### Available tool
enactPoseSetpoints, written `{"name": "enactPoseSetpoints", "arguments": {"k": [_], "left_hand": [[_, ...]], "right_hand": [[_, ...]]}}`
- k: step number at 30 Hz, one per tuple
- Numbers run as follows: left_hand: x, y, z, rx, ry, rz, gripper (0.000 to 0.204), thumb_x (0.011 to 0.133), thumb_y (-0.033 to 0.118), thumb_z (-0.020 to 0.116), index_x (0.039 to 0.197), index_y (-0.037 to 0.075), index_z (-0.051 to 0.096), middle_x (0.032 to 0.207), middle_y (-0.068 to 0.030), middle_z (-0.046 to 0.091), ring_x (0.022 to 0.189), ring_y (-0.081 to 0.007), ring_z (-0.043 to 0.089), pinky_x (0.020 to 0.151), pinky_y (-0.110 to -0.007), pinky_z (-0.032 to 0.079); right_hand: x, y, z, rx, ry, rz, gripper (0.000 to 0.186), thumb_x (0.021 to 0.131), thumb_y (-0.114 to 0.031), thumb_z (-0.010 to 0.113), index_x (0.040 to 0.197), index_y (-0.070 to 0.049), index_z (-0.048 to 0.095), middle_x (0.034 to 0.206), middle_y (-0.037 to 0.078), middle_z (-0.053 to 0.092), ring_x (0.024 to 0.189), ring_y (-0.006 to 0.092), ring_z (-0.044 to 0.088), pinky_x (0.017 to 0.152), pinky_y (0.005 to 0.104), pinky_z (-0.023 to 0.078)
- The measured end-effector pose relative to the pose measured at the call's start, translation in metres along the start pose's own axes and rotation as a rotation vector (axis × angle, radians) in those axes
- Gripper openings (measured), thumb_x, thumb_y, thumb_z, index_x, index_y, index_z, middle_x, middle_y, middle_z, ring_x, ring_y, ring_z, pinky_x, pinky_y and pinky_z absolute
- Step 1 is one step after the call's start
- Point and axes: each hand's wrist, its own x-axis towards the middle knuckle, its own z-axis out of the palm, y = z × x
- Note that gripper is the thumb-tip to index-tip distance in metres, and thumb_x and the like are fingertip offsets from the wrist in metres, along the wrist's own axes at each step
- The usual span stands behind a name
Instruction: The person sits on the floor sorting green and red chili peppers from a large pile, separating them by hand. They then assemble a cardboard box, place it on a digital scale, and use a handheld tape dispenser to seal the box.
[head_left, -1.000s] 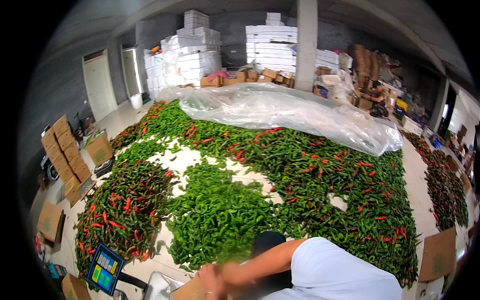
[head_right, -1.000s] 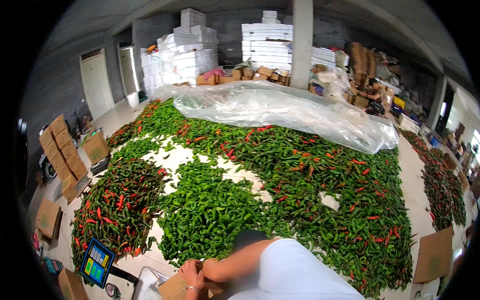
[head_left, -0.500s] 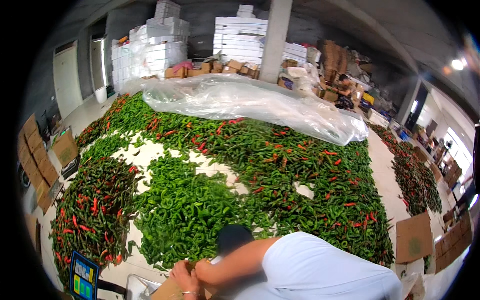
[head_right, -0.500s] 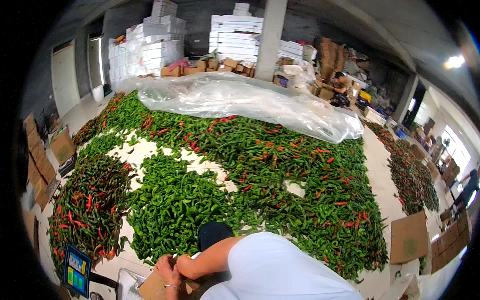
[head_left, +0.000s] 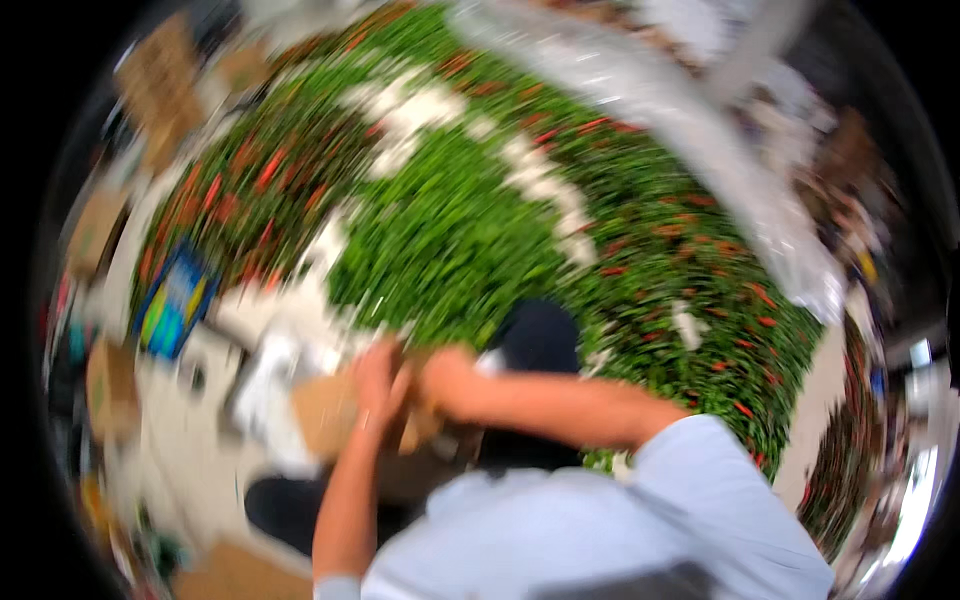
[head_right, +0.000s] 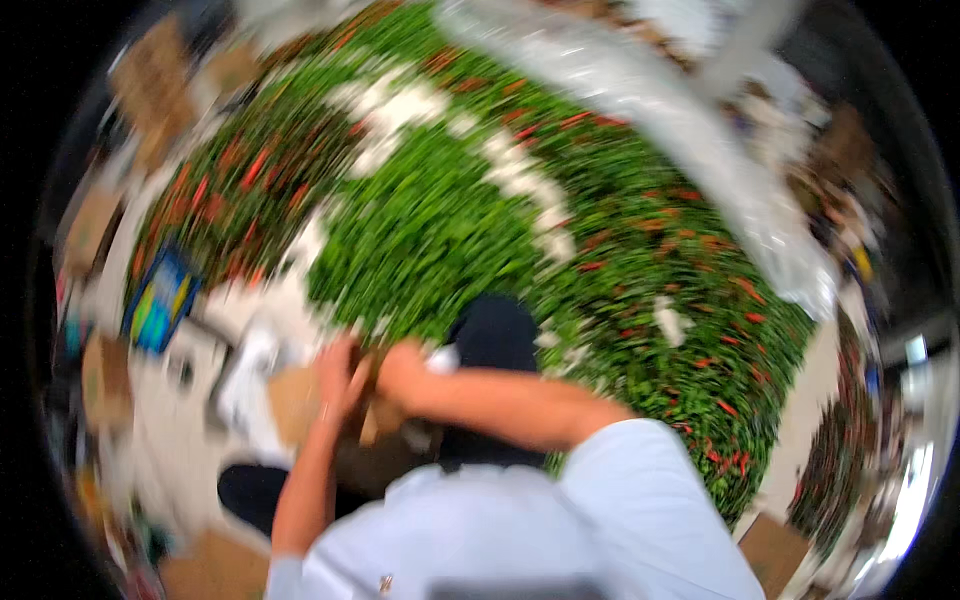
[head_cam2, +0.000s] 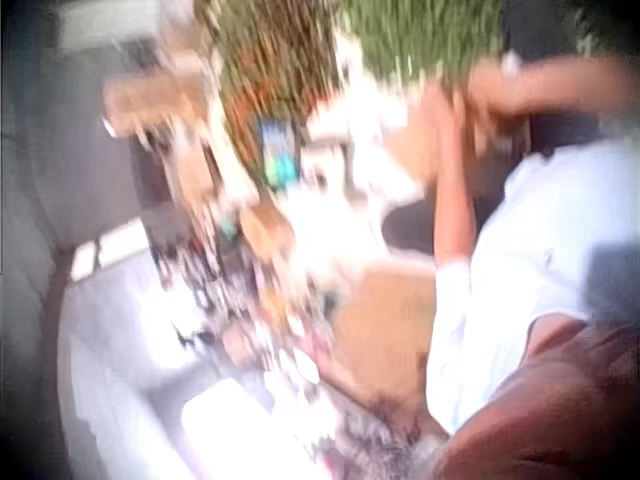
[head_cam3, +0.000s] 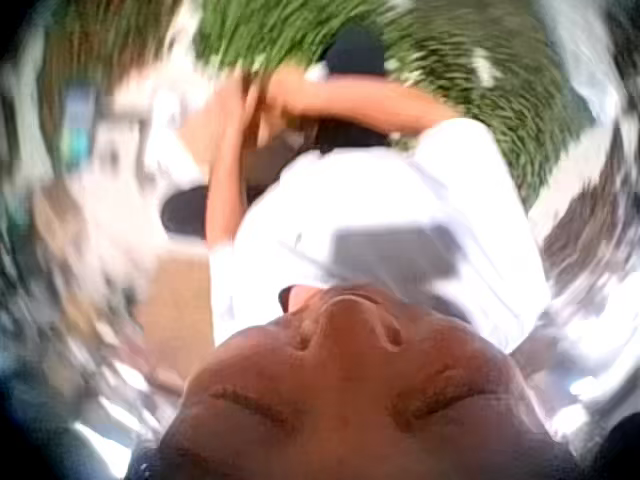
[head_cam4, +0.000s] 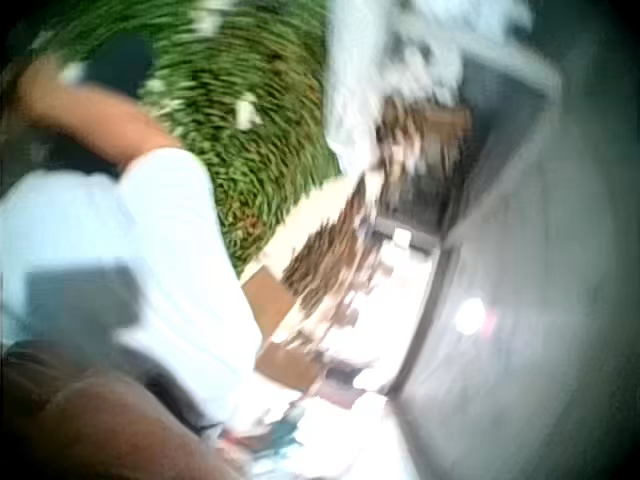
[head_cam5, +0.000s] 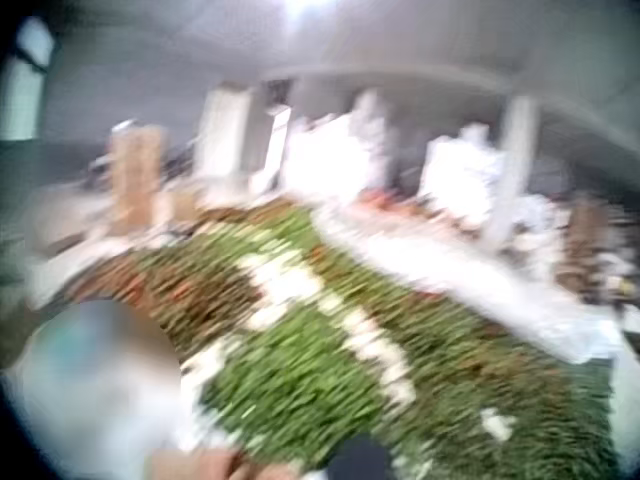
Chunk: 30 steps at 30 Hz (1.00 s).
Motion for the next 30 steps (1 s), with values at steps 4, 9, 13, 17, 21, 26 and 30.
{"name": "enactPoseSetpoints", "arguments": {"k": [4, 9, 13, 17, 21, 26, 30], "left_hand": [[0.008, 0.001, -0.033, 0.003, 0.1, 0.007, 0.04, 0.069, 0.024, 0.056, 0.105, 0.008, 0.053, 0.11, -0.0103, 0.055, 0.107, -0.0281, 0.047, 0.094, -0.04, 0.03], [-0.019, -0.027, -0.056, 0.021, 0.118, -0.095, 0.037, 0.064, 0.026, 0.06, 0.099, 0.015, 0.055, 0.11, -0.0042, 0.055, 0.108, -0.0244, 0.046, 0.094, -0.037, 0.028], [-0.023, -0.031, -0.096, -0.238, 0.111, -0.185, 0.037, 0.064, 0.015, 0.06, 0.1, 0.008, 0.056, 0.119, -0.0078, 0.053, 0.109, -0.0259, 0.045, 0.098, -0.035, 0.031], [-0.029, -0.034, -0.129, -0.143, 0.069, -0.26, 0.04, 0.067, 0.012, 0.056, 0.107, 0.012, 0.056, 0.123, -0.0078, 0.052, 0.116, -0.0299, 0.042, 0.099, -0.039, 0.03], [-0.032, -0.007, -0.111, 0.569, 0.206, -0.372, 0.04, 0.074, 0.012, 0.051, 0.113, 0.016, 0.055, 0.133, -0.0067, 0.042, 0.125, -0.0347, 0.033, 0.099, -0.055, 0.025], [-0.043, -0.01, -0.109, 0.577, 0.321, -0.529, 0.046, 0.082, 0.025, 0.055, 0.126, 0.02, 0.045, 0.138, -0.0098, 0.033, 0.124, -0.0328, 0.035, 0.098, -0.052, 0.03], [-0.04, -0.008, -0.108, 0.354, 0.194, -0.513, 0.05, 0.081, 0.03, 0.057, 0.127, 0.021, 0.04, 0.137, -0.0129, 0.029, 0.119, -0.0361, 0.039, 0.09, -0.046, 0.043]], "right_hand": [[0.017, 0.012, -0.015, -0.052, -0.112, -0.152, 0.033, 0.058, -0.025, 0.075, 0.084, -0.007, 0.064, 0.081, 0.008, 0.065, 0.08, 0.0222, 0.064, 0.064, 0.0341, 0.05], [0.011, 0.003, -0.06, 0.005, -0.182, -0.223, 0.038, 0.057, -0.025, 0.076, 0.087, -0.005, 0.063, 0.08, 0.01, 0.065, 0.081, 0.0255, 0.063, 0.067, 0.0343, 0.051], [-0.006, 0.003, -0.083, 0.094, -0.093, -0.242, 0.057, 0.057, -0.031, 0.076, 0.101, -0.002, 0.054, 0.086, 0.016, 0.061, 0.082, 0.0303, 0.062, 0.07, 0.0373, 0.049], [0.001, -0.01, -0.085, 0.102, 0.059, -0.303, 0.06, 0.058, -0.034, 0.076, 0.103, -0.002, 0.052, 0.085, 0.018, 0.06, 0.079, 0.0321, 0.062, 0.069, 0.039, 0.049], [0.013, -0.027, -0.099, -0.021, 0.07, -0.323, 0.057, 0.058, -0.032, 0.076, 0.102, -0.003, 0.053, 0.077, 0.017, 0.06, 0.071, 0.0311, 0.062, 0.061, 0.0382, 0.05], [0.031, -0.054, -0.129, -0.13, -0.033, -0.404, 0.034, 0.061, -0.024, 0.071, 0.088, -0.005, 0.063, 0.075, 0.013, 0.063, 0.072, 0.0293, 0.063, 0.062, 0.0356, 0.051], [0.046, -0.086, -0.137, -0.372, -0.234, -0.404, 0.012, 0.066, -0.017, 0.065, 0.074, -0.01, 0.069, 0.076, 0.007, 0.066, 0.074, 0.0244, 0.065, 0.061, 0.032, 0.051]]}}
